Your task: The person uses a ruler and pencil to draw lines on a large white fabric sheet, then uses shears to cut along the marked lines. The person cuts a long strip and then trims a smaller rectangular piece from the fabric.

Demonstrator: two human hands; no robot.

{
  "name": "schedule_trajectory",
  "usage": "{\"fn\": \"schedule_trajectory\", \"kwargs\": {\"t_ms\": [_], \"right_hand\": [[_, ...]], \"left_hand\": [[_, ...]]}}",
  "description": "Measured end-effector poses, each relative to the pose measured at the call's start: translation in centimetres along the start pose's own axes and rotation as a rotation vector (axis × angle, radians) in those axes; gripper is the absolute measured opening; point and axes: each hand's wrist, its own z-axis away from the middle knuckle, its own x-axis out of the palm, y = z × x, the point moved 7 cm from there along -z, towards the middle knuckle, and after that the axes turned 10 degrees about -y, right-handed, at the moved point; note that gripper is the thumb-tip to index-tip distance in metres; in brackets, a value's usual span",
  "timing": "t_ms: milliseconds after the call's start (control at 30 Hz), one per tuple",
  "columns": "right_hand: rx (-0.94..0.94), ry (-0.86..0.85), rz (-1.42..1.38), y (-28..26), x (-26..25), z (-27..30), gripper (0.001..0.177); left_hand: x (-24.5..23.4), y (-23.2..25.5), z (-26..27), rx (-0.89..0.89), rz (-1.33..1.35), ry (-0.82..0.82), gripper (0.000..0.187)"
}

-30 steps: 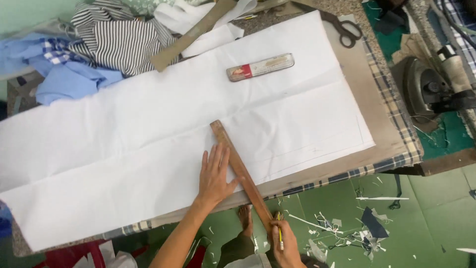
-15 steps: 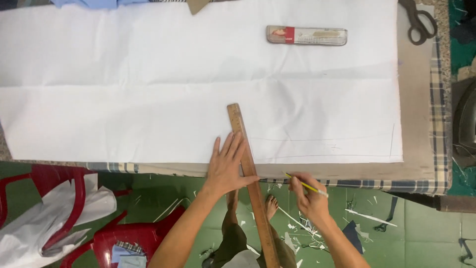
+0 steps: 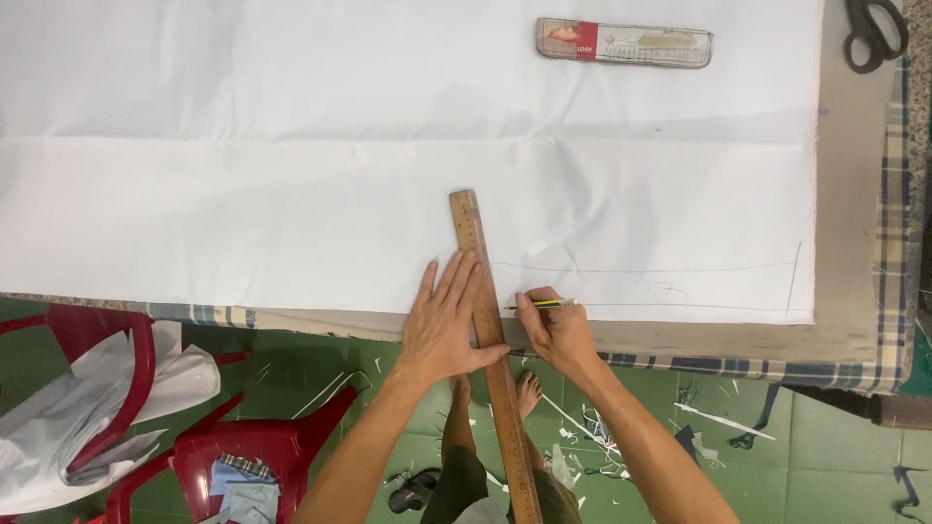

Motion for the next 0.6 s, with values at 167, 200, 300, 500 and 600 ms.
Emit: {"fn": "schedule_trajectory", "kwargs": {"t_ms": [167,200,300,500,600], "right_hand": [[-0.021,-0.043,0.011,0.2,0.2,-0.4,0.025],[-0.03,-0.066,0.011,0.0,0.3,-0.5,0.023],[-0.028,-0.085,0.01,-0.3,0.1,-0.7,0.028],[-0.057,-0.085,0.045,-0.5,0.5,-0.7,0.022],[-0.055,-0.125,0.094,0.0,1.1,-1.1,0.022]], "left_hand": [[-0.1,0.0,-0.2,-0.009,0.004,-0.029,0.123],[-0.1,0.0,-0.1,-0.014,0.004,-0.028,0.124],[0.1,-0.2,-0.2,-0.012,-0.01,-0.024,0.124],[0.0,-0.1,-0.2,-0.01,-0.008,0.0,0.123],[-0.3,0.0,-0.1,0.008,0.012,0.029,0.122]]}}
